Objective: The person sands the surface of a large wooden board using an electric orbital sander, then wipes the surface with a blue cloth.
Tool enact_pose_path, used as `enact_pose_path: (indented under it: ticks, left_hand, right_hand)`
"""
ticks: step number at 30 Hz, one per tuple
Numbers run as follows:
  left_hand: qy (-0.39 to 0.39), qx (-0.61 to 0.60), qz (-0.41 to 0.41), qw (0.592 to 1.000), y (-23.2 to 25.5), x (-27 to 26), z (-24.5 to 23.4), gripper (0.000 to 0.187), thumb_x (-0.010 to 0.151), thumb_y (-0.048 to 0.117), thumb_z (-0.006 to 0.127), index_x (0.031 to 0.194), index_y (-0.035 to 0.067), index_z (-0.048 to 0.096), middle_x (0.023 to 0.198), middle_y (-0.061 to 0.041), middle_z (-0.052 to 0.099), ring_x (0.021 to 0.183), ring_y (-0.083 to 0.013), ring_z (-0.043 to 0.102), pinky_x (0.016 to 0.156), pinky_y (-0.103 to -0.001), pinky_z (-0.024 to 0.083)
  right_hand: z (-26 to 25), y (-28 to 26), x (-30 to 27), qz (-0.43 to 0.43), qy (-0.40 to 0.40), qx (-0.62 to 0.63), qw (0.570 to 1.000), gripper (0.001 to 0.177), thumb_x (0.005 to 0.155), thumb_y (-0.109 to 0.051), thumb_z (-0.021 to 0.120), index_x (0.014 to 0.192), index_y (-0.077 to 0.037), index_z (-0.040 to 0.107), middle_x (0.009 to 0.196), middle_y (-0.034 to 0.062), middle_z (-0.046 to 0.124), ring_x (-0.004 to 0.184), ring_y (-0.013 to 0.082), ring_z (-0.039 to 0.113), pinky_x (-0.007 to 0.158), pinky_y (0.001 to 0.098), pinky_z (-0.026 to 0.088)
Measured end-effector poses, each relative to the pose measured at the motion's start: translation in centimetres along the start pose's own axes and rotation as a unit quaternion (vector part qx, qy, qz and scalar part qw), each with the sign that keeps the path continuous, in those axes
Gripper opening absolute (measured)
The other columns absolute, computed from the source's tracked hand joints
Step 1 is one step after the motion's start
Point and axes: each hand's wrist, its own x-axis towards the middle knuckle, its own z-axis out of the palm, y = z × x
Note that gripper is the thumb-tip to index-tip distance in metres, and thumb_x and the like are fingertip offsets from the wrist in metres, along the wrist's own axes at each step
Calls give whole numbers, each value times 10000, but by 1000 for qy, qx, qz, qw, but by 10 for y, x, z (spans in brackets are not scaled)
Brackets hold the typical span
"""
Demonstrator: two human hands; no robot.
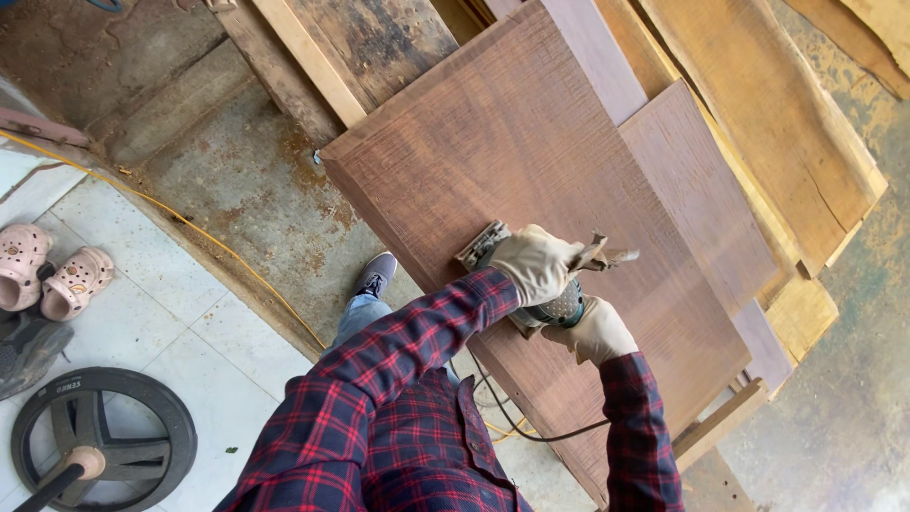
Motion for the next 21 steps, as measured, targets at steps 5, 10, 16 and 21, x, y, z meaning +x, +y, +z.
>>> enact_pose_path:
  ticks: [5,10,16,21]
  left_hand:
    - [-45,135,33,989,20,48,18,200,925,320,644,972,133,696,609,-53,684,509,-217,680,475,-388,546]
    - [17,96,21,995,19,80,43,129,881,320,690,916,196,699,678,-17,706,609,-213,702,585,-369,565]
    - [-54,186,25,981,38,32,42,225,966,345,621,970,125,667,588,-12,627,454,-164,588,453,-353,506]
    - [-67,226,9,972,83,-38,53,301,1001,400,545,972,115,636,636,-31,602,462,-160,510,449,-365,440]
  right_hand:
    - [-17,34,19,-4,44,9,999,244,699,-215,863,764,-5,758,583,91,668,458,156,594,411,328,489]
    - [-40,44,34,-14,80,33,996,263,700,-214,858,708,16,730,594,97,665,484,162,597,441,306,478]
    - [-18,58,5,8,43,-31,999,287,707,-241,873,780,12,758,609,97,692,479,163,636,452,324,540]
    - [16,97,-37,32,22,-45,998,356,697,-257,899,847,32,755,590,114,695,436,174,635,425,337,538]
